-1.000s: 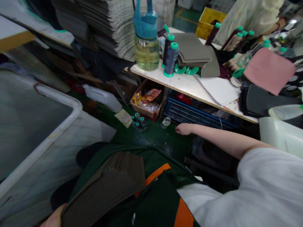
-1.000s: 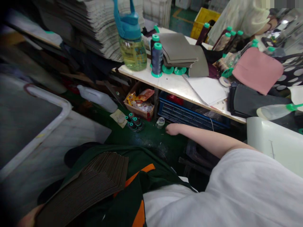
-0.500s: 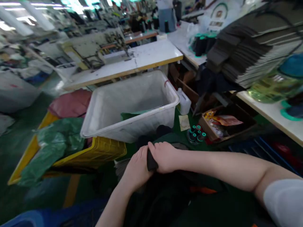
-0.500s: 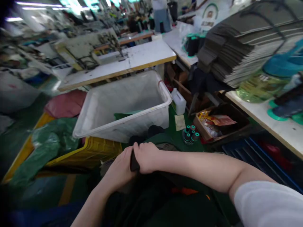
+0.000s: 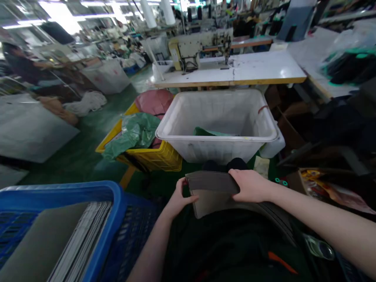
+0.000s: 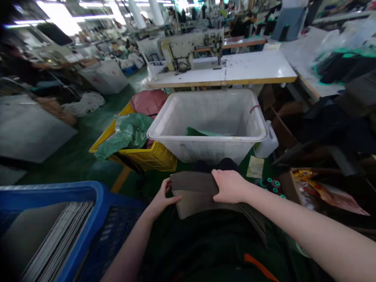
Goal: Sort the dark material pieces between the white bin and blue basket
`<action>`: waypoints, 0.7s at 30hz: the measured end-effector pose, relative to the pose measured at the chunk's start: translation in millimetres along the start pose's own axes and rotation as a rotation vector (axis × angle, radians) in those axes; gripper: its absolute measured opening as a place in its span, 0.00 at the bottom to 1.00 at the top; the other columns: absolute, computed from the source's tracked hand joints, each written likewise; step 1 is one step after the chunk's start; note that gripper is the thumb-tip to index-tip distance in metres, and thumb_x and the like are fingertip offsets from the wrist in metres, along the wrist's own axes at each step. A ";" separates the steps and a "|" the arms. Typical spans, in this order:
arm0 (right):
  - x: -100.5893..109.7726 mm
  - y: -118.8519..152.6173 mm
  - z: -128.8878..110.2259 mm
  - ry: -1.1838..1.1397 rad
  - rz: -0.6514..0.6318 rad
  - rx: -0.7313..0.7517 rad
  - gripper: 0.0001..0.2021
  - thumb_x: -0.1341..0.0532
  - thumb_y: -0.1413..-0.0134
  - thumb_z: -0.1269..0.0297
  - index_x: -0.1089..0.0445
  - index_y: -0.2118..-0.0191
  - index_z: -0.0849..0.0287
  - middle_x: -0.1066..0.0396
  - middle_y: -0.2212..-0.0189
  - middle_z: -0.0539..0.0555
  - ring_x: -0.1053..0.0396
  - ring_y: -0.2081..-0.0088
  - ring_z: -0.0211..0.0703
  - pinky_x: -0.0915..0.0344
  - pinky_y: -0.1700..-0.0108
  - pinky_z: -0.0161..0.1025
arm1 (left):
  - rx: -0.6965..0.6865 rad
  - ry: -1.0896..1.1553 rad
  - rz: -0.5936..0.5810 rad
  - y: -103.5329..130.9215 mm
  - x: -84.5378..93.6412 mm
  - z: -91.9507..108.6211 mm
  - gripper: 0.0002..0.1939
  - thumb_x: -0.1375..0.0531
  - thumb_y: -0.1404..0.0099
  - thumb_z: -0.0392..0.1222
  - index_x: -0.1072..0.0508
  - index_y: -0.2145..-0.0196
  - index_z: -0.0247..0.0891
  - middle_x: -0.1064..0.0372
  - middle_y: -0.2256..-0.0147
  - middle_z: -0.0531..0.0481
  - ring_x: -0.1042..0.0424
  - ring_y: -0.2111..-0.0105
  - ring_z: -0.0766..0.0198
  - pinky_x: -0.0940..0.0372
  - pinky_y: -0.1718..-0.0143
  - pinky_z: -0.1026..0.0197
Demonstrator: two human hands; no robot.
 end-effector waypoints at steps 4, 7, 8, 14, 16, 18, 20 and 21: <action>3.3 9.1 -0.6 0.007 0.022 -0.032 0.21 0.39 0.56 0.54 0.38 0.57 0.59 0.29 0.63 0.56 0.28 0.63 0.54 0.36 0.64 0.43 | 0.009 0.260 -0.027 16.8 -37.1 -8.5 0.52 0.29 0.50 0.45 0.57 0.37 0.44 0.41 0.42 0.41 0.38 0.42 0.51 0.40 0.42 0.49; 8.5 14.6 0.7 -0.010 0.025 -0.041 0.20 0.40 0.55 0.56 0.38 0.55 0.58 0.29 0.64 0.55 0.28 0.64 0.52 0.36 0.63 0.43 | -0.064 0.209 0.072 24.7 -49.7 3.9 0.54 0.29 0.49 0.44 0.60 0.36 0.46 0.42 0.41 0.43 0.40 0.41 0.51 0.43 0.40 0.49; 9.6 17.0 0.9 -0.027 0.023 -0.036 0.21 0.39 0.55 0.56 0.39 0.54 0.57 0.29 0.63 0.54 0.28 0.63 0.52 0.36 0.62 0.43 | -0.119 0.162 0.110 25.4 -48.9 10.3 0.52 0.29 0.49 0.44 0.58 0.36 0.46 0.43 0.41 0.43 0.42 0.40 0.51 0.45 0.39 0.49; 5.3 28.9 -5.3 -0.085 0.037 -0.087 0.26 0.37 0.55 0.53 0.39 0.50 0.58 0.30 0.57 0.58 0.29 0.58 0.52 0.35 0.57 0.44 | -0.207 0.066 -0.014 13.8 -34.6 8.5 0.50 0.28 0.50 0.43 0.54 0.38 0.44 0.40 0.43 0.42 0.39 0.42 0.50 0.43 0.40 0.47; 4.2 25.6 -7.4 -0.098 -0.038 -0.054 0.31 0.37 0.55 0.46 0.39 0.48 0.59 0.29 0.56 0.59 0.29 0.57 0.54 0.34 0.56 0.46 | -0.099 0.162 -0.104 12.6 -35.7 -11.1 0.48 0.29 0.49 0.43 0.53 0.39 0.43 0.37 0.45 0.42 0.35 0.44 0.51 0.40 0.42 0.46; 6.7 22.2 -2.2 -0.120 -0.140 -0.008 0.43 0.37 0.60 0.36 0.43 0.41 0.59 0.31 0.51 0.61 0.29 0.55 0.58 0.34 0.54 0.49 | -0.002 0.233 -0.138 15.1 -37.5 -29.6 0.47 0.29 0.49 0.42 0.52 0.40 0.42 0.35 0.46 0.41 0.33 0.46 0.51 0.38 0.44 0.45; 10.6 25.7 12.4 -0.142 -0.232 -0.006 0.50 0.39 0.63 0.30 0.47 0.37 0.56 0.32 0.48 0.62 0.29 0.54 0.61 0.33 0.54 0.52 | 0.048 0.250 -0.124 18.2 -37.6 -41.6 0.46 0.29 0.50 0.40 0.50 0.40 0.42 0.35 0.46 0.40 0.32 0.47 0.50 0.38 0.44 0.44; 12.2 31.6 21.5 -0.149 -0.253 -0.030 0.50 0.40 0.62 0.30 0.47 0.36 0.55 0.32 0.47 0.62 0.30 0.53 0.62 0.33 0.54 0.53 | 0.063 0.253 -0.110 18.9 -36.9 -45.0 0.46 0.28 0.51 0.40 0.49 0.40 0.41 0.34 0.46 0.40 0.31 0.47 0.50 0.38 0.44 0.44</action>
Point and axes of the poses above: each hand's wrist, its own y-axis away from the middle knuckle, its own x-axis out of the back of the hand, z = x × y, the point moved 4 cm from there along -y, towards the middle knuckle
